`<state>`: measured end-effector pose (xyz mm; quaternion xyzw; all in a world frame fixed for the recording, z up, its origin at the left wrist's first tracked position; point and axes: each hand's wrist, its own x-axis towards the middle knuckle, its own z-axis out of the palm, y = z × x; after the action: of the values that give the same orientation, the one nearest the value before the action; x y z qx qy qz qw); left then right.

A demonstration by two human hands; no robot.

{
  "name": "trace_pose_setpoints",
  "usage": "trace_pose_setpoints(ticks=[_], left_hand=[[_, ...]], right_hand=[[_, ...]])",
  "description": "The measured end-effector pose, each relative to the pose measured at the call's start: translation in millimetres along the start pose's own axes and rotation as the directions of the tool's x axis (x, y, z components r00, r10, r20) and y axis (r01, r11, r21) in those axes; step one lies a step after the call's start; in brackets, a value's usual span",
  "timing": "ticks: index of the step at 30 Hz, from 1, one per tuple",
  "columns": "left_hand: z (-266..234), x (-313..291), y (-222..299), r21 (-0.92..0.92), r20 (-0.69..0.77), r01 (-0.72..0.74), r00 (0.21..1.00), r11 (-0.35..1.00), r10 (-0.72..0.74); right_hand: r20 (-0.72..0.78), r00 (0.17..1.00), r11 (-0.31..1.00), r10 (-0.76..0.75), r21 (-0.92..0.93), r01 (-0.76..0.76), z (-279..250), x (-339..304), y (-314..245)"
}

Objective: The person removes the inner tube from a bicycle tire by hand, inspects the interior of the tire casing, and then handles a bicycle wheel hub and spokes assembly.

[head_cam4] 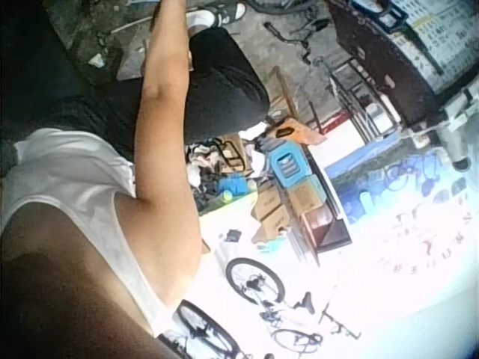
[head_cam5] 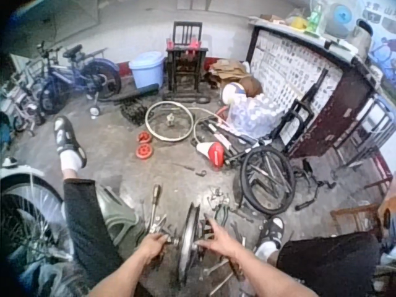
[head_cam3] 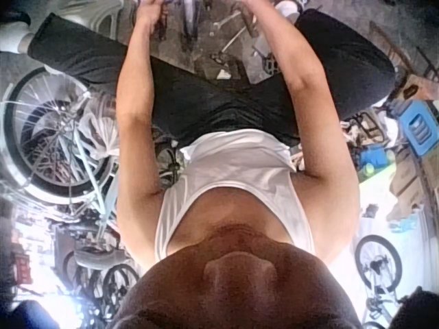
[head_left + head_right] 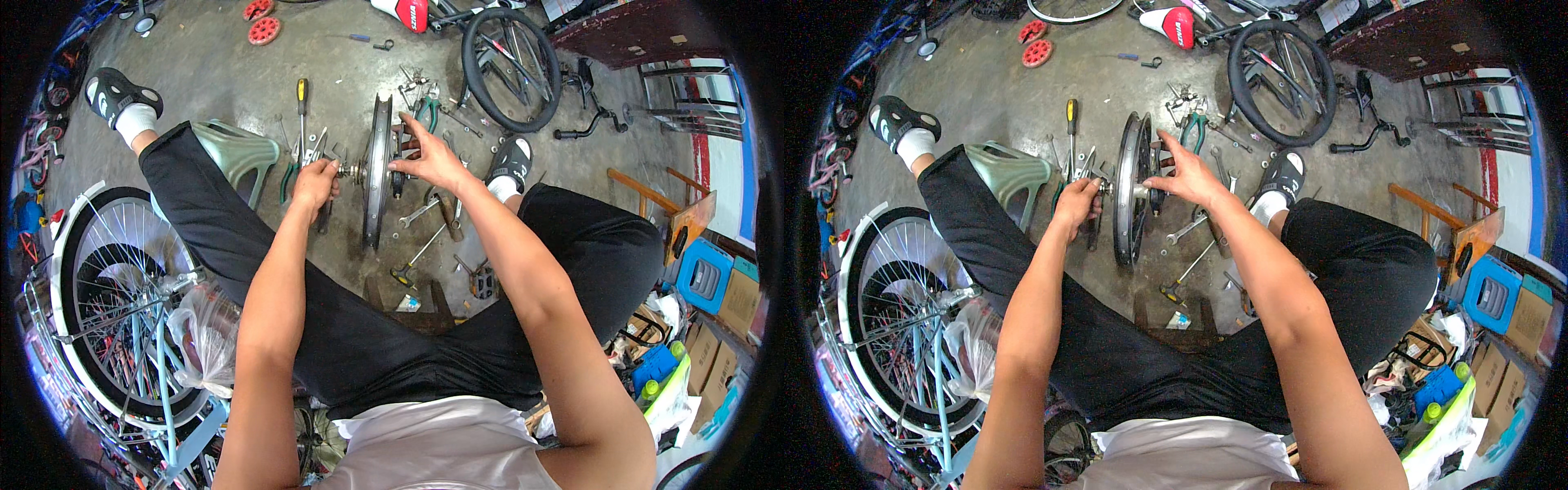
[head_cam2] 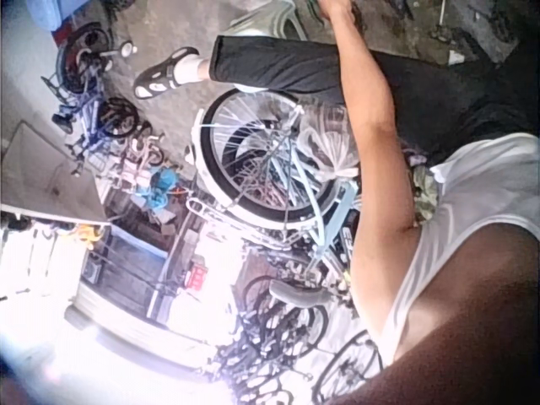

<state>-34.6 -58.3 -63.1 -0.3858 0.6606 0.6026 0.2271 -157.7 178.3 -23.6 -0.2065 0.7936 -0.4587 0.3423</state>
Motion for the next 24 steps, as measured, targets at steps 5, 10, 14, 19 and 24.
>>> trace_pose_setpoints(ticks=[5, 10, 14, 19, 24], left_hand=[[2.4, -9.3, 8.9, -0.028, -0.050, 0.001, 0.999, 1.000, -0.003], [2.4, -12.8, 12.0, -0.019, -0.040, -0.002, 0.999, 1.000, 0.001], [1.7, -5.7, 3.3, -0.038, -0.030, -0.010, 1.000, 0.999, 0.009], [4.5, -6.4, 2.8, 0.007, -0.041, -0.008, 0.999, 1.000, 0.008], [7.8, -13.0, 5.0, 0.081, -0.046, -0.028, 0.998, 0.996, 0.032]], right_hand=[[0.004, 1.000, 0.999, -0.011, -0.049, 0.011, -6.9, -2.9, -2.2], [-0.037, 0.987, 0.900, -0.155, -0.416, 0.126, -14.6, -5.1, -8.9], [-0.073, 0.981, 0.838, -0.179, -0.535, 0.113, -14.9, -4.6, -9.5], [-0.169, 0.964, 0.842, -0.207, -0.532, 0.087, -11.4, 3.1, 8.0], [-0.188, 0.967, 0.895, -0.171, -0.439, 0.073, -6.2, 5.6, 6.2]])
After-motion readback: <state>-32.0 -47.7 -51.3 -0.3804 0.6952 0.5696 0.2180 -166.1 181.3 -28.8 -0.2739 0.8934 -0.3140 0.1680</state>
